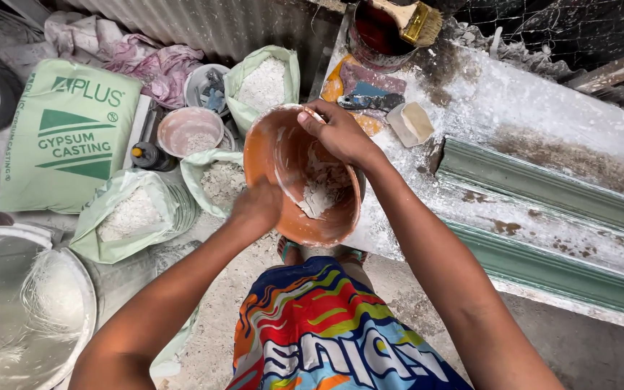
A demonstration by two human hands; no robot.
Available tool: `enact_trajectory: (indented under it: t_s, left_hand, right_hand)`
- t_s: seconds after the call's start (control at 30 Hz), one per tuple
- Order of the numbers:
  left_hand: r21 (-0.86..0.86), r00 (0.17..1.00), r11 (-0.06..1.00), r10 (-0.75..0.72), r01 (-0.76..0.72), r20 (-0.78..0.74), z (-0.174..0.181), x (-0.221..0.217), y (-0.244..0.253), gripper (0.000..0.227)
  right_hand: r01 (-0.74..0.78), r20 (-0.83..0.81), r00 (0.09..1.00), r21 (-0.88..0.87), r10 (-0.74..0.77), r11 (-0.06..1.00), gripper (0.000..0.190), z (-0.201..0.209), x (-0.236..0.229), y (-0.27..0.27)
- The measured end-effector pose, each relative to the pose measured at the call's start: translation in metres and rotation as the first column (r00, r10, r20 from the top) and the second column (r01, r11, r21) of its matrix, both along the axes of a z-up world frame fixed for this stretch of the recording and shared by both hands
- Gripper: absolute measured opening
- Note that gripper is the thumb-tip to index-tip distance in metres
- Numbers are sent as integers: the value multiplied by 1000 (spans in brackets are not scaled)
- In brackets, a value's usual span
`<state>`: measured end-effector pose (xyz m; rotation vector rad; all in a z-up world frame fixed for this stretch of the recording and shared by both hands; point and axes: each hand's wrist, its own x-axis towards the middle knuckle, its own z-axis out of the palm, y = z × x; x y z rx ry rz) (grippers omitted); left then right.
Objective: The person scoops white powder from a bag into an orange bucket and mixes it with a tool. They then pour a dark liquid from a can into the bucket and continue mixing the contents. Finally, the person carries the bucket across the room.
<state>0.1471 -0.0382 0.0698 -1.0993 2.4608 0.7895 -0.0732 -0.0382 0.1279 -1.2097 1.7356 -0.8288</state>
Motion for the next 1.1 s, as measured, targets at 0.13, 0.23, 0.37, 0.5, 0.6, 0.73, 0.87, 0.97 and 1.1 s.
enact_trajectory:
  t_s: [0.13, 0.23, 0.37, 0.5, 0.6, 0.73, 0.87, 0.97, 1.1]
  left_hand:
    - [267, 982, 946, -185, 186, -28, -70, -9, 1, 30]
    - [266, 923, 896, -381, 356, 47, -83, -7, -24, 69]
    - [11, 986, 998, 67, -70, 155, -15, -10, -29, 31]
    - [165, 936, 954, -281, 249, 214, -39, -16, -20, 31]
    - [161, 968, 981, -138, 105, 208, -37, -2, -24, 30]
    - [-113, 981, 983, 129, -146, -144, -32, 8, -20, 27]
    - [489, 985, 857, 115, -162, 125, -93, 12, -25, 31]
    - [100, 996, 993, 62, -55, -62, -111, 20, -31, 28]
    - [332, 1000, 943, 12, -12, 0, -43, -5, -8, 34]
  right_hand:
    - [19, -8, 1000, -4, -19, 1000, 38, -2, 7, -4]
    - [19, -46, 999, 7, -19, 1000, 38, 0, 13, -1]
    - [-50, -66, 997, -3, 50, 999, 38, 3, 22, -5]
    - [-44, -169, 985, 20, 47, 999, 40, 3, 35, -4]
    - [-3, -232, 973, 6, 4, 1000, 40, 0, 42, -2]
    - [21, -226, 974, 30, -13, 999, 39, 8, 41, -2]
    - [-1, -230, 973, 44, 11, 999, 39, 8, 42, 1]
    - [-17, -233, 972, 25, 22, 1000, 40, 2, 40, 1]
    - [-23, -241, 970, 18, 27, 1000, 41, 5, 33, 5]
